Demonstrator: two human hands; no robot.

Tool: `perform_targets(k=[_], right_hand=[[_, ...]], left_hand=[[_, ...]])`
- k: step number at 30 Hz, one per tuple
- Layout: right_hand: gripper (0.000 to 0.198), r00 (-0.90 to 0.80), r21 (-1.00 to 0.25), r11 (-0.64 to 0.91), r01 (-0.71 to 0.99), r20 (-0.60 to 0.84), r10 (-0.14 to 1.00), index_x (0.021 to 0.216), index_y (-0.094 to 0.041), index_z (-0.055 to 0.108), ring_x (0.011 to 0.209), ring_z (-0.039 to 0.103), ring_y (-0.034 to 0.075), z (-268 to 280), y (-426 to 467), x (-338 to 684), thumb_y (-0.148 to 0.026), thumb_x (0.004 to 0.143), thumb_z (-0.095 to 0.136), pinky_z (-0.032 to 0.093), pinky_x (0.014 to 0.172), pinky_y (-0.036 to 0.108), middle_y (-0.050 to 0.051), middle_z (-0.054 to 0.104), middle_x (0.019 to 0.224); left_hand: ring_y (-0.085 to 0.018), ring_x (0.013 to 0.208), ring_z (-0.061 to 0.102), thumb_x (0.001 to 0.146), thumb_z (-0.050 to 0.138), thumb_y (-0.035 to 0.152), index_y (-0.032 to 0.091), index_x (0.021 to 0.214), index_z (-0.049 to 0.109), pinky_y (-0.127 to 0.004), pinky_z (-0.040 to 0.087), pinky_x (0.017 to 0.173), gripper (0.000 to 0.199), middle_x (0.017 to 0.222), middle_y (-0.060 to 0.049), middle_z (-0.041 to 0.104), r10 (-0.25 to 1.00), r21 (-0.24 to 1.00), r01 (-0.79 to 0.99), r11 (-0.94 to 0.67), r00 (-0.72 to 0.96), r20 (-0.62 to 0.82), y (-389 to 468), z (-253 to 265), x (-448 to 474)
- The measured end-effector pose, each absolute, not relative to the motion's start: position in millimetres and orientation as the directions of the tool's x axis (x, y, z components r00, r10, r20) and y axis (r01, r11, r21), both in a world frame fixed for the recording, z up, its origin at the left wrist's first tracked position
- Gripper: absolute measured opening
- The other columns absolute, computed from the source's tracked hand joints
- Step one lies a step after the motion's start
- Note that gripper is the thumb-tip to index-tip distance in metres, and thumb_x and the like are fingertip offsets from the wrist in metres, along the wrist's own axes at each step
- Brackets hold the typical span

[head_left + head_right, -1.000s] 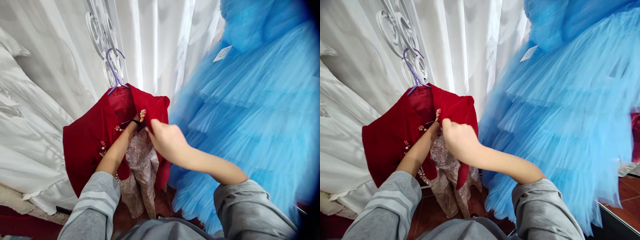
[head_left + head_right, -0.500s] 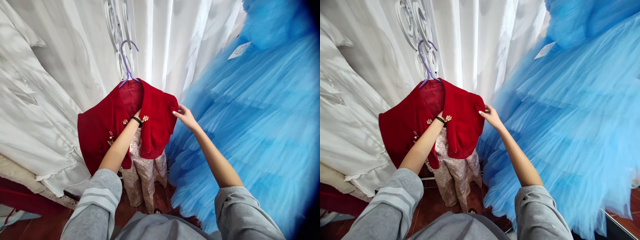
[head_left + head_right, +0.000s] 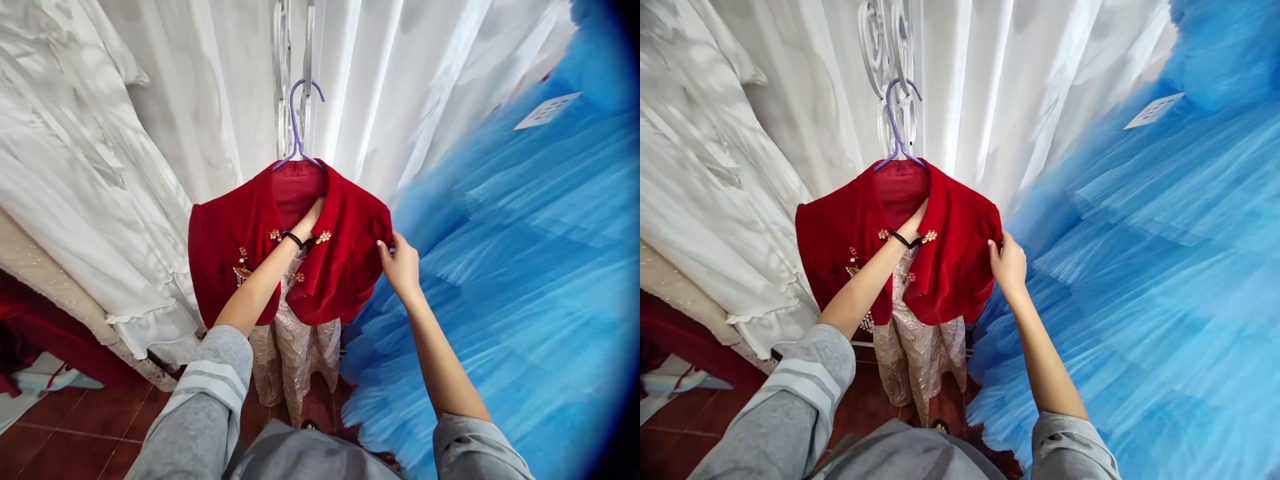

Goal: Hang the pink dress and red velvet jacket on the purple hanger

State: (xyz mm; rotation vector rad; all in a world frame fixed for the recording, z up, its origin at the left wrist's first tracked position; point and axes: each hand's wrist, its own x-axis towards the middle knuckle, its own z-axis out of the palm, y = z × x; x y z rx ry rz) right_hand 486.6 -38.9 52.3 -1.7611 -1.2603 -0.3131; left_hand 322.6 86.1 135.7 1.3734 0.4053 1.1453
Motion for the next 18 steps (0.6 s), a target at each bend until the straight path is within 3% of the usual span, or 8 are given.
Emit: perform_targets(k=[2, 4, 5, 8, 10, 13, 16, 18], right_hand=[[0.049, 0.390, -0.442, -0.015, 0.897, 0.773, 0.500, 0.129, -0.013, 0.054, 0.102, 0.062, 0.029, 67.8, -46.7, 477.7, -0.038, 0.087, 0.051, 0.049, 0.091, 0.046, 0.019, 0.067, 0.116], [0.052, 0.295, -0.345, 0.056, 0.937, 0.868, 0.400, 0.136, -0.014, 0.048, 0.114, 0.058, 0.029, 79.6, -56.4, 461.7, -0.035, 0.088, 0.051, 0.046, 0.100, 0.048, 0.019, 0.061, 0.128], [0.050, 0.251, -0.303, 0.089, 0.949, 0.894, 0.371, 0.136, -0.015, 0.048, 0.115, 0.058, 0.028, 82.7, -61.1, 451.1, -0.034, 0.090, 0.050, 0.046, 0.101, 0.048, 0.018, 0.061, 0.128], [0.045, 0.164, -0.251, 0.182, 0.951, 0.906, 0.390, 0.133, -0.015, 0.050, 0.102, 0.062, 0.025, 81.2, -68.3, 413.0, -0.038, 0.094, 0.048, 0.052, 0.091, 0.043, 0.015, 0.066, 0.112], [0.055, 0.147, -0.274, 0.218, 0.937, 0.874, 0.464, 0.137, -0.014, 0.046, 0.092, 0.063, 0.024, 75.5, -62.2, 387.6, -0.046, 0.093, 0.051, 0.056, 0.076, 0.037, 0.014, 0.066, 0.104], [0.076, 0.171, -0.308, 0.159, 0.938, 0.811, 0.560, 0.147, -0.008, 0.033, 0.091, 0.064, 0.027, 68.1, -36.8, 360.4, -0.052, 0.089, 0.053, 0.055, 0.062, 0.034, 0.019, 0.064, 0.112], [0.065, 0.208, -0.340, 0.108, 0.934, 0.765, 0.610, 0.150, -0.008, 0.027, 0.086, 0.065, 0.027, 69.9, -11.6, 353.5, -0.031, 0.091, 0.040, 0.054, 0.062, 0.035, 0.022, 0.062, 0.122], [0.062, 0.217, -0.361, 0.161, 0.919, 0.801, 0.557, 0.149, -0.012, 0.028, 0.088, 0.066, 0.025, 82.8, -5.5, 359.0, -0.021, 0.088, 0.035, 0.055, 0.068, 0.036, 0.020, 0.060, 0.127]], left_hand=[[-0.014, 0.071, 0.059, 0.087, 0.053, 0.011, 0.015, 0.066, 0.057, -0.027, 0.049, 0.073, 0.021, 0.064, 0.000, 0.061, 0.722, 0.817, -0.225, -0.530, 0.385, 0.575, 70.6, 147.1, 305.4], [-0.017, 0.084, 0.063, 0.086, 0.052, 0.010, 0.015, 0.079, 0.064, -0.029, 0.049, 0.083, 0.015, 0.080, -0.003, 0.069, 0.555, 0.577, 0.021, -0.816, 0.304, 0.774, 49.0, 155.8, 273.9], [-0.018, 0.092, 0.064, 0.088, 0.050, 0.012, 0.016, 0.087, 0.067, -0.031, 0.049, 0.089, 0.017, 0.091, -0.005, 0.071, 0.481, 0.455, 0.159, -0.876, 0.252, 0.840, 38.7, 158.3, 254.3], [-0.022, 0.109, 0.060, 0.093, 0.049, 0.020, 0.020, 0.104, 0.068, -0.038, 0.044, 0.103, 0.022, 0.110, -0.006, 0.070, 0.376, 0.247, 0.574, -0.781, 0.116, 0.920, 24.1, 159.7, 195.6], [-0.024, 0.114, 0.058, 0.095, 0.049, 0.028, 0.021, 0.115, 0.065, -0.040, 0.043, 0.105, 0.027, 0.117, -0.007, 0.068, 0.371, 0.182, 0.708, -0.682, 0.121, 0.920, 30.6, 159.0, 169.0], [-0.026, 0.117, 0.058, 0.096, 0.048, 0.036, 0.020, 0.128, 0.059, -0.039, 0.046, 0.100, 0.038, 0.125, -0.010, 0.065, 0.417, 0.125, 0.740, -0.661, 0.225, 0.881, 49.9, 160.9, 156.2], [-0.025, 0.108, 0.061, 0.093, 0.054, 0.034, 0.020, 0.119, 0.065, -0.035, 0.049, 0.091, 0.032, 0.117, -0.010, 0.067, 0.464, 0.165, 0.741, -0.651, 0.217, 0.859, 62.6, 169.6, 159.1], [-0.022, 0.093, 0.064, 0.089, 0.059, 0.030, 0.019, 0.105, 0.071, -0.033, 0.050, 0.084, 0.023, 0.104, -0.008, 0.071, 0.508, 0.257, 0.689, -0.678, 0.186, 0.841, 68.8, 181.1, 158.9]])
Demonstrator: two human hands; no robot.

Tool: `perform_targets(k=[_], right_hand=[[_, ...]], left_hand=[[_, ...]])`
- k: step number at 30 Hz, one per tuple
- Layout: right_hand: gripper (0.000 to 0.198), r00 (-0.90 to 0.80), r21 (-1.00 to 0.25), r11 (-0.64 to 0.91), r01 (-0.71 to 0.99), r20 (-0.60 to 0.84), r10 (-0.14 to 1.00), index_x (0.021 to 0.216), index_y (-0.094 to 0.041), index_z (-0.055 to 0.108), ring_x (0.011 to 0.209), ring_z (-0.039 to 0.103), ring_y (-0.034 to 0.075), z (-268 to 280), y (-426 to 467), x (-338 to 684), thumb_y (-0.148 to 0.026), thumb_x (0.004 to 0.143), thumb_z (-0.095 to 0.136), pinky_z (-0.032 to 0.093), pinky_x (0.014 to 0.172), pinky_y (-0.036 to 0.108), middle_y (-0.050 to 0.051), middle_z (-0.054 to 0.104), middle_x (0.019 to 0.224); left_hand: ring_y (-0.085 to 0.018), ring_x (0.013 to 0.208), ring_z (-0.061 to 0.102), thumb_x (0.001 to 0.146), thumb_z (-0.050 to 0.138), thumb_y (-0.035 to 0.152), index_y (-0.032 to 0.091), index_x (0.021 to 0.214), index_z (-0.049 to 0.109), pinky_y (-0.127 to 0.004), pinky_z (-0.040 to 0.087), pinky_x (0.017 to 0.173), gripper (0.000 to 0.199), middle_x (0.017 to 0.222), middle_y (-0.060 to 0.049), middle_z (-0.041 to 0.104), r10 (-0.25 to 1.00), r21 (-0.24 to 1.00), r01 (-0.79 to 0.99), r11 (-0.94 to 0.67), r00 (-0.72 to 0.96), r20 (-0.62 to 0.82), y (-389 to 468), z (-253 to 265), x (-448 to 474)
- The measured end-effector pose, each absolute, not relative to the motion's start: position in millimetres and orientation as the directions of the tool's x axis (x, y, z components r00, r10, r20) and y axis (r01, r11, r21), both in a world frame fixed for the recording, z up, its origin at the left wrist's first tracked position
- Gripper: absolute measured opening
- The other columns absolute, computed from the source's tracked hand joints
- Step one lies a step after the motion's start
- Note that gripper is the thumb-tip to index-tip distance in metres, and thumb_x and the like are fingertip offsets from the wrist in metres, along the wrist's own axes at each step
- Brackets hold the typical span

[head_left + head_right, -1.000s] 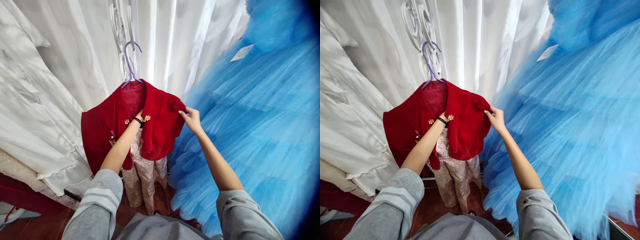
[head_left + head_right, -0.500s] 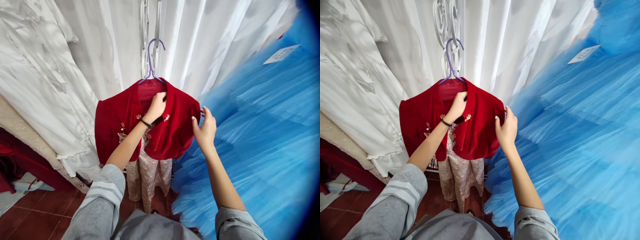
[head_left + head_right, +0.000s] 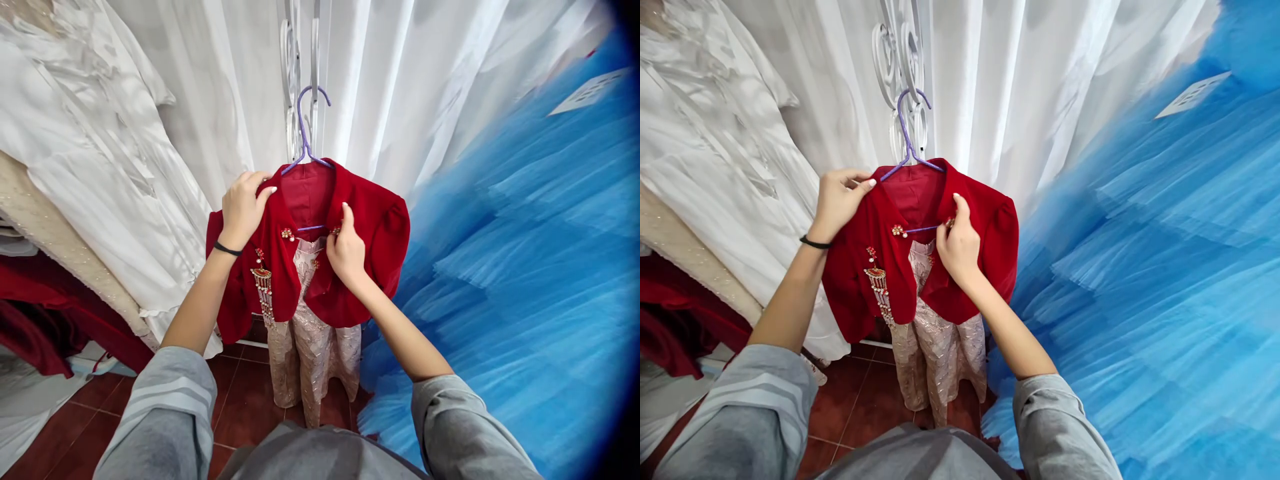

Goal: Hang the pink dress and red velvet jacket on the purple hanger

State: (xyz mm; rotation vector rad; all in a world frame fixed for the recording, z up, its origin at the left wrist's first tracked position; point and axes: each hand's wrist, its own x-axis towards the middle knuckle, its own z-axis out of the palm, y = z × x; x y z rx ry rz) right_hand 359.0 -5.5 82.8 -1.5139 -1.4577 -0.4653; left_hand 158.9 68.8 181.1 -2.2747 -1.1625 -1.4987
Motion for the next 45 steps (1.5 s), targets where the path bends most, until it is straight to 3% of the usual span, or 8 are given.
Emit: perform_targets(k=[4, 9, 12, 16, 22, 32, 38, 45], right_hand=[[0.045, 0.221, -0.326, 0.269, 0.906, 0.908, 0.357, 0.136, -0.017, 0.042, 0.099, 0.063, 0.025, 145.2, -6.8, 379.7, -0.023, 0.091, 0.034, 0.054, 0.082, 0.040, 0.015, 0.061, 0.118], [0.029, 0.213, -0.357, 0.216, 0.909, 0.842, 0.495, 0.113, -0.016, 0.054, 0.089, 0.061, 0.024, 209.3, -0.3, 388.1, -0.018, 0.090, 0.037, 0.049, 0.079, 0.039, 0.008, 0.060, 0.088], [0.022, 0.117, -0.325, 0.216, 0.921, 0.758, 0.642, 0.103, -0.018, 0.058, 0.077, 0.059, 0.021, 191.1, -19.9, 378.6, -0.019, 0.086, 0.044, 0.044, 0.070, 0.033, 0.006, 0.060, 0.080], [0.025, 0.050, -0.312, 0.215, 0.925, 0.664, 0.746, 0.105, -0.018, 0.059, 0.065, 0.055, 0.018, 143.4, -49.7, 372.3, -0.020, 0.082, 0.047, 0.034, 0.058, 0.029, 0.004, 0.064, 0.077], [0.033, 0.078, -0.379, 0.378, 0.845, 0.786, 0.613, 0.115, -0.017, 0.054, 0.066, 0.055, 0.017, 148.9, -28.1, 388.8, -0.022, 0.084, 0.045, 0.042, 0.065, 0.030, 0.003, 0.061, 0.077], [0.037, 0.088, -0.350, 0.343, 0.871, 0.800, 0.593, 0.122, -0.017, 0.049, 0.078, 0.059, 0.021, 166.0, -0.1, 368.5, -0.019, 0.086, 0.041, 0.051, 0.077, 0.038, 0.006, 0.060, 0.086], [0.067, 0.201, -0.417, 0.210, 0.884, 0.747, 0.634, 0.147, -0.011, 0.028, 0.101, 0.061, 0.029, 91.6, -7.7, 342.7, -0.018, 0.082, 0.043, 0.056, 0.078, 0.041, 0.021, 0.052, 0.127], [0.057, 0.401, -0.591, 0.238, 0.771, 0.740, 0.539, 0.144, -0.009, 0.028, 0.097, 0.067, 0.028, 43.3, -34.7, 332.0, -0.025, 0.092, 0.041, 0.058, 0.082, 0.043, 0.020, 0.062, 0.115]], left_hand=[[-0.015, 0.070, 0.060, 0.081, 0.065, 0.025, 0.016, 0.083, 0.071, -0.028, 0.048, 0.069, 0.011, 0.080, -0.003, 0.069, 0.614, 0.481, 0.514, -0.710, 0.119, 0.780, 92.1, 213.7, 152.9], [-0.014, 0.060, 0.053, 0.078, 0.060, 0.019, 0.015, 0.062, 0.061, -0.029, 0.040, 0.061, 0.017, 0.059, 0.000, 0.055, 0.793, 0.573, 0.596, -0.562, 0.191, 0.579, 113.4, 238.5, 154.3], [-0.016, 0.055, 0.049, 0.081, 0.053, 0.021, 0.017, 0.057, 0.056, -0.032, 0.042, 0.061, 0.025, 0.053, -0.001, 0.048, 0.852, 0.489, 0.715, -0.501, 0.306, 0.425, 93.6, 233.8, 151.1], [-0.025, 0.089, 0.061, 0.091, 0.048, 0.039, 0.017, 0.090, 0.068, -0.042, 0.049, 0.088, 0.030, 0.088, -0.008, 0.066, 0.655, 0.249, 0.741, -0.623, 0.321, 0.684, 56.1, 219.0, 145.3], [-0.031, 0.133, 0.044, 0.082, 0.066, 0.041, 0.026, 0.103, 0.069, -0.061, 0.020, 0.119, 0.026, 0.123, -0.006, 0.061, 0.294, -0.253, 0.494, -0.832, 0.779, 0.554, 58.5, 207.1, 154.0], [-0.029, 0.122, 0.047, 0.092, 0.055, 0.044, 0.022, 0.083, 0.062, -0.054, 0.033, 0.110, 0.025, 0.115, -0.008, 0.063, 0.375, -0.028, 0.609, -0.793, 0.523, 0.765, 91.5, 222.9, 148.8], [-0.035, 0.137, 0.037, 0.084, 0.063, 0.040, 0.024, 0.106, 0.065, -0.058, 0.020, 0.117, 0.028, 0.143, -0.011, 0.049, 0.314, -0.239, 0.557, -0.795, 0.715, 0.625, 72.8, 170.2, 152.4], [-0.025, 0.092, 0.058, 0.088, 0.049, 0.021, 0.023, 0.084, 0.066, -0.053, 0.033, 0.105, 0.017, 0.084, -0.006, 0.065, 0.272, -0.333, 0.453, -0.827, 0.840, 0.469, 60.7, 157.0, 168.9]])
